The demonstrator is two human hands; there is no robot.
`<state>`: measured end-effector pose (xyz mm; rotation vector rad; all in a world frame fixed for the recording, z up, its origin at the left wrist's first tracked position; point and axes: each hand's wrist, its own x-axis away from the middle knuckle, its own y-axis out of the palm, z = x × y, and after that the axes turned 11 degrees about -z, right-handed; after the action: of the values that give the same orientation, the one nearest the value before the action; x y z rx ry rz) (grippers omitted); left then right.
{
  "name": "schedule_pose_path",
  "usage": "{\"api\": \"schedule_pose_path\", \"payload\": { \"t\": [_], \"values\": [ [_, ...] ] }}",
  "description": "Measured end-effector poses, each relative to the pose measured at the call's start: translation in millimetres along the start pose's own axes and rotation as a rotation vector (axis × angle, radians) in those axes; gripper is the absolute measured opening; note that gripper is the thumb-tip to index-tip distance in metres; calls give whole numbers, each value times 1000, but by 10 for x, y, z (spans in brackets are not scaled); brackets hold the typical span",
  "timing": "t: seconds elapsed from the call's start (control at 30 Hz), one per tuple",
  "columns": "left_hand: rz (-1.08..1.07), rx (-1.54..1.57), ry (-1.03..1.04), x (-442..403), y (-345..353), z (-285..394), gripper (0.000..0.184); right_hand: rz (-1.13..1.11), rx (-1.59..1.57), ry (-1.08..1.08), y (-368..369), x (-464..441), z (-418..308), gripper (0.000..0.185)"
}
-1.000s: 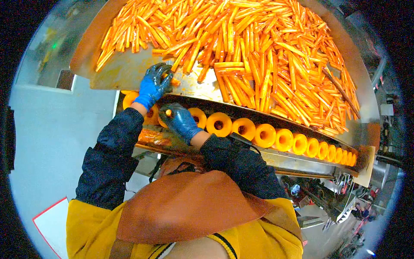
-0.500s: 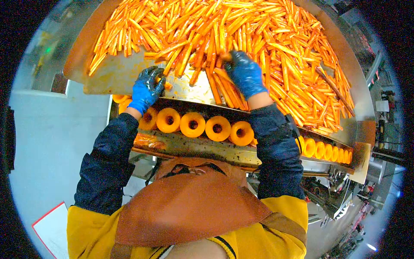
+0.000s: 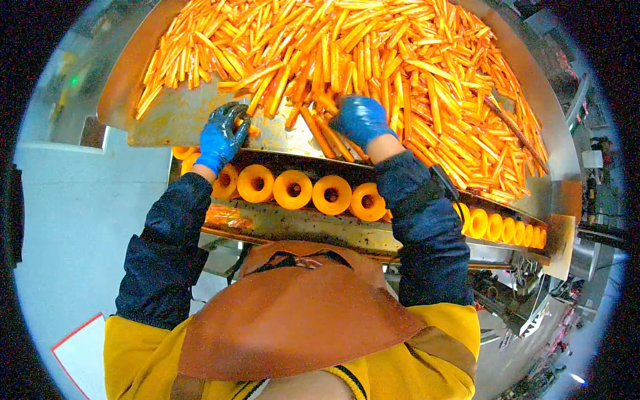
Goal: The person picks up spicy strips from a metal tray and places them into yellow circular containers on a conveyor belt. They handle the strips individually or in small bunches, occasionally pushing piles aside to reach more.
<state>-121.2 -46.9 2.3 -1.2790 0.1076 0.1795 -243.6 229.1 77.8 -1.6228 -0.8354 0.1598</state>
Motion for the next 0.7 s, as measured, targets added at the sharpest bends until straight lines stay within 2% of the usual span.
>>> {"api": "schedule_pose_path", "payload": {
  "t": [0.03, 0.07, 0.1, 0.17, 0.23, 0.3, 0.37, 0.4, 0.43, 0.5, 0.53, 0.63, 0.67, 0.7],
  "values": [
    [3, -4, -1, 1, 0, -3, 32, 75, -128, 6, -37, 58, 23, 34],
    [4, -4, -7, 11, 2, -4, 32, 283, -114, -97, 41, 71, 93, 34],
    [-4, -14, -17, 9, -3, 1, 32, 279, -112, -102, 140, 99, 59, 34],
    [-11, -26, -29, 8, -12, 14, 33, 263, -1063, -213, 333, 252, -157, 26],
    [-25, -2, -48, 8, -31, 30, 33, 81, -1561, -262, 465, 514, -627, 20],
    [-14, -3, -36, 8, -6, 10, 33, 368, -1231, -490, 1018, 393, -863, 19],
    [-8, -5, -27, 22, -11, 14, 33, 218, -1028, -414, 1240, 362, -983, 19],
    [-15, -3, -30, 17, -33, 35, 33, 226, -955, -337, 1162, 442, -1038, 18],
    [-20, -1, -33, 17, -49, 35, 33, 224, -956, -341, 1176, 428, -1041, 18],
    [-16, 13, -21, 16, -23, -4, 32, 387, -1347, -390, 1200, 423, -1035, 19],
    [-6, 7, -22, 21, -11, 2, 32, 380, -1347, -388, 1198, 438, -1050, 19],
    [2, 1, -21, 15, 2, -1, 33, 173, -1391, -362, 1114, 469, -1095, 27],
    [7, -3, -22, 17, 1, -4, 33, 174, -1451, -413, 1211, 447, -1167, 29],
    [10, -8, -21, 16, 4, -10, 33, 8, -1388, -348, 1186, 436, -1195, 29]
  ]
}}
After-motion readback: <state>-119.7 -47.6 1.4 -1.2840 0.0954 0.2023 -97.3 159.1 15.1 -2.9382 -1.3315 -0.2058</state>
